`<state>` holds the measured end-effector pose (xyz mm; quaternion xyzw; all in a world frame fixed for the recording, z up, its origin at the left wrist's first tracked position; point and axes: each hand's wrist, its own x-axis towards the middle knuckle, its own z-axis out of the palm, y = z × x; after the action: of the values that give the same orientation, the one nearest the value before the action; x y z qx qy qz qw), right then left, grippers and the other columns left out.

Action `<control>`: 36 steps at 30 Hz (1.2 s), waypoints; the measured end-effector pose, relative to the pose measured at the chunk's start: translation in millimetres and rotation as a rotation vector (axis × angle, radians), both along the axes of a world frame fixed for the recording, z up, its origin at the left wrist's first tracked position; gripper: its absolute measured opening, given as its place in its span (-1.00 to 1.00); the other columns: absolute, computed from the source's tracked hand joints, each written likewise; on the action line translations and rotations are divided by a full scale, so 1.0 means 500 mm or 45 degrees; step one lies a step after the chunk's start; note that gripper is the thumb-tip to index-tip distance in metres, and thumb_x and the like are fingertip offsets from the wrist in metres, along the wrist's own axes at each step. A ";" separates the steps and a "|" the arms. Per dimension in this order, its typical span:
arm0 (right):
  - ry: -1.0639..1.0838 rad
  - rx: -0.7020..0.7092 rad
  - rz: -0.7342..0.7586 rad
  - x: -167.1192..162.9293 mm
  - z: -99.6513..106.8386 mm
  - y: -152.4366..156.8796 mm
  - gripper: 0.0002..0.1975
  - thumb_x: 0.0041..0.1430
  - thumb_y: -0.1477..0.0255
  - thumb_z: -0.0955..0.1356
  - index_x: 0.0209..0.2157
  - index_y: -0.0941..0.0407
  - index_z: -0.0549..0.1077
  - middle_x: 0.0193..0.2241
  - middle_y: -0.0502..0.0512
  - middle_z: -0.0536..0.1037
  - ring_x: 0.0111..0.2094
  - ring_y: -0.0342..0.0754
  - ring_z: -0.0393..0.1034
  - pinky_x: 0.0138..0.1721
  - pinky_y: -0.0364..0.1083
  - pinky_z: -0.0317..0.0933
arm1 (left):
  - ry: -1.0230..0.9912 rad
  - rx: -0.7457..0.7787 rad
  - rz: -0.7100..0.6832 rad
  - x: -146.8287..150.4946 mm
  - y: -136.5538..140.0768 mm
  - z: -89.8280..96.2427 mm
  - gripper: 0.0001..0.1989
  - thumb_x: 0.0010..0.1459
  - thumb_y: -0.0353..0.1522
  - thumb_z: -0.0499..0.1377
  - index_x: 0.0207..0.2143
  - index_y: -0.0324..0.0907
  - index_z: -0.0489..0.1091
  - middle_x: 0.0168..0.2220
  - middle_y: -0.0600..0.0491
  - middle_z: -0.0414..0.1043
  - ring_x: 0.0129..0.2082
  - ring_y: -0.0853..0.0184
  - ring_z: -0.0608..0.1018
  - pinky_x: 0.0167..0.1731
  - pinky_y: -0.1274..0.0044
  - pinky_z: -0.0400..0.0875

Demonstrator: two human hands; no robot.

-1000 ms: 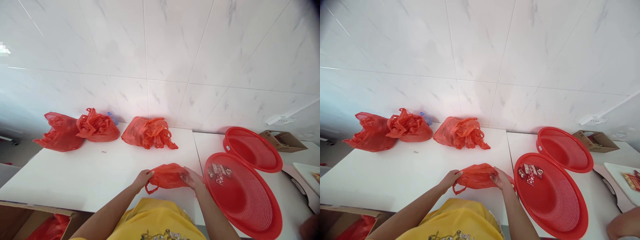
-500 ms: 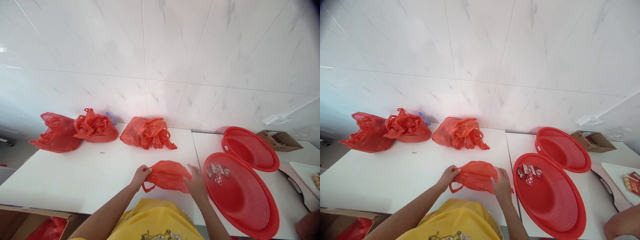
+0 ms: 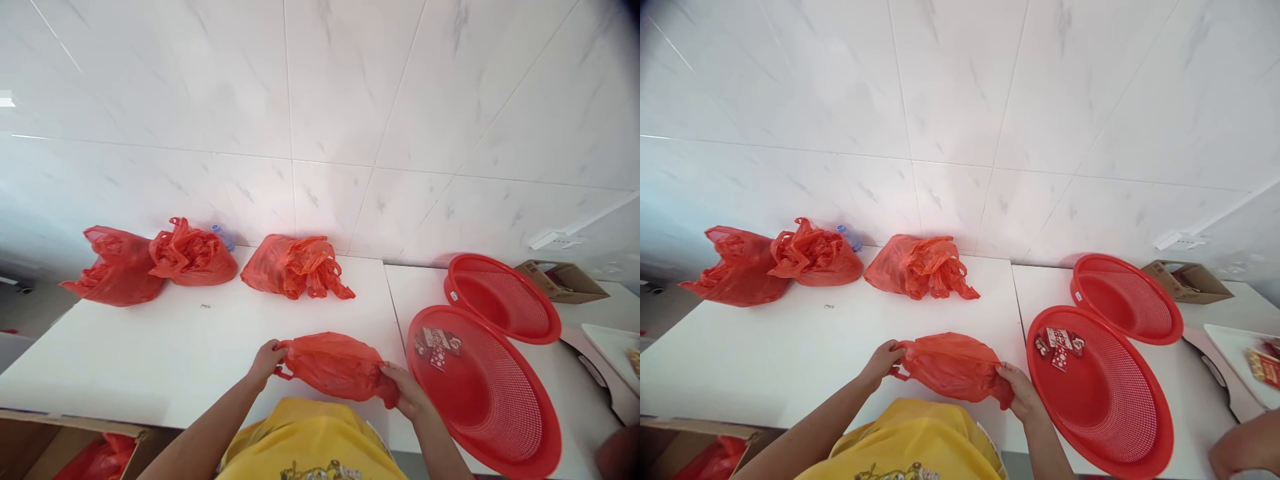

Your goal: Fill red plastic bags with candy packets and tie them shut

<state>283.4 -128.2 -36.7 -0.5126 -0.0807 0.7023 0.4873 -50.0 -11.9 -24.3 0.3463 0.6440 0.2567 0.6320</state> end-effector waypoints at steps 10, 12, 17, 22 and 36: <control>0.414 -0.125 -0.646 -0.019 -0.030 0.045 -0.87 0.23 0.59 0.28 -0.31 0.12 0.43 -0.43 -0.01 0.61 -0.39 -0.20 0.54 -0.26 -0.20 0.47 | -0.494 -0.243 0.408 0.045 0.023 0.014 -0.90 0.21 -0.52 0.04 -0.34 -0.23 0.31 -0.37 -0.05 0.52 -0.38 0.34 0.59 -0.25 0.45 0.53; 0.470 -0.097 -0.575 -0.021 -0.027 0.047 -0.89 0.24 0.56 0.28 -0.27 0.13 0.44 -0.38 0.03 0.62 -0.33 -0.16 0.56 -0.20 -0.15 0.48 | -0.587 -0.277 0.437 0.049 0.024 0.022 -0.87 0.25 -0.51 0.00 -0.34 -0.23 0.31 -0.39 -0.04 0.52 -0.38 0.34 0.59 -0.24 0.46 0.53; 0.417 -0.133 -0.302 -0.023 -0.021 0.039 -0.87 0.21 0.42 0.35 -0.23 0.18 0.47 -0.33 0.14 0.63 -0.27 -0.04 0.57 -0.13 -0.03 0.46 | -0.710 -0.344 0.419 0.048 0.020 0.023 -0.85 0.26 -0.44 0.00 -0.36 -0.23 0.32 -0.45 0.03 0.48 -0.47 0.38 0.56 -0.37 0.53 0.50; 0.305 -0.201 -0.194 -0.028 -0.036 0.046 -0.83 0.13 0.34 0.38 -0.33 0.17 0.46 -0.42 0.13 0.62 -0.29 0.00 0.56 -0.28 -0.08 0.44 | -0.690 -0.382 0.292 0.039 0.009 0.025 -0.87 0.15 -0.37 0.10 -0.47 -0.20 0.31 -0.57 0.12 0.38 -0.60 0.41 0.46 -0.54 0.56 0.38; -1.631 0.312 0.043 -0.103 0.089 0.051 -0.75 0.14 0.22 0.25 -0.29 0.09 0.44 -0.23 0.15 0.53 -0.18 0.05 0.38 -0.18 -0.04 0.24 | -0.240 -0.115 -0.222 0.072 -0.021 0.007 -0.60 -0.08 -0.16 0.30 -0.21 -0.19 0.45 -0.27 0.00 0.53 -0.24 0.25 0.52 -0.25 0.44 0.44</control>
<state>231.9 -102.9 8.0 -0.7691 -0.4428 0.2510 0.3864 -13.8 -22.3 -20.9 0.3465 0.5602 0.2032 0.7245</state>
